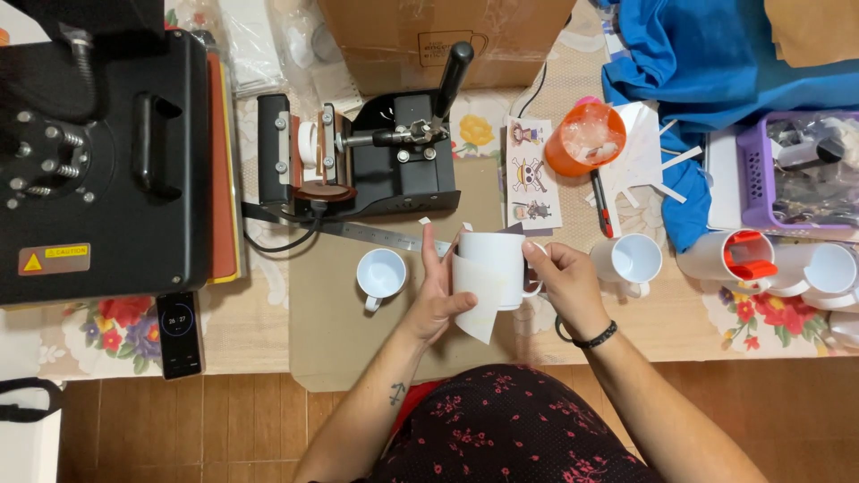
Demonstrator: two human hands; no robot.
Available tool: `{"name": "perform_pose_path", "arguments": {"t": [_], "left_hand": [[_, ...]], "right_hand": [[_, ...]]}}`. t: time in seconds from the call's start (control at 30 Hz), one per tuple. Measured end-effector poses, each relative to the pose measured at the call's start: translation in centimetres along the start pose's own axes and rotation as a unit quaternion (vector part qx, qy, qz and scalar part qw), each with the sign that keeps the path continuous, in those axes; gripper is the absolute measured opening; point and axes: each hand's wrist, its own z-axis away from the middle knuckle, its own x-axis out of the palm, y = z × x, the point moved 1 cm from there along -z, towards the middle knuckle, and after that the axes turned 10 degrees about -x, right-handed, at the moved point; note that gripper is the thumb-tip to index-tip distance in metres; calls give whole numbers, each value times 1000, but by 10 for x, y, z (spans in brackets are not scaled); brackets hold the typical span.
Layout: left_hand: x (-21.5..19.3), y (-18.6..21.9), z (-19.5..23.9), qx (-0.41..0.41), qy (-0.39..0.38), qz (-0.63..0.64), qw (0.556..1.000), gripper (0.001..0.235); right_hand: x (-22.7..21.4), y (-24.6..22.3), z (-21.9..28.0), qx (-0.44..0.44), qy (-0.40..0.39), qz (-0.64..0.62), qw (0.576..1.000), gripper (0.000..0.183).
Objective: The person cuts a small strip of paper with scissors and wraps it around a white mug to measure the placement. They then pick up a printed design sheet and prepare to apply it to the mug.
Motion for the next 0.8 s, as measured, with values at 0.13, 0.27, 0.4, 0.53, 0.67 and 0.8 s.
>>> {"name": "perform_pose_path", "arguments": {"t": [0.13,0.27,0.4,0.53,0.67,0.8], "left_hand": [[2,-2,-2,12,66,-56,996,151],[5,-7,-2,16,85,-67,994,149],[2,-14,-8,14,100,-75,992,143],[5,-13,-9,21,103,-96,990,144],[9,-6,-8,28,97,-120,988,143],[11,2,-8,21,92,-110,989,143]], "right_hand": [[2,-11,12,-39,-20,67,997,42],[5,-41,28,-114,-18,91,989,44],[18,-64,38,-201,-34,102,974,46],[17,-58,44,-223,-34,116,967,45],[14,-55,45,-239,-37,129,962,44],[8,-50,42,-243,-52,135,959,46]]}}
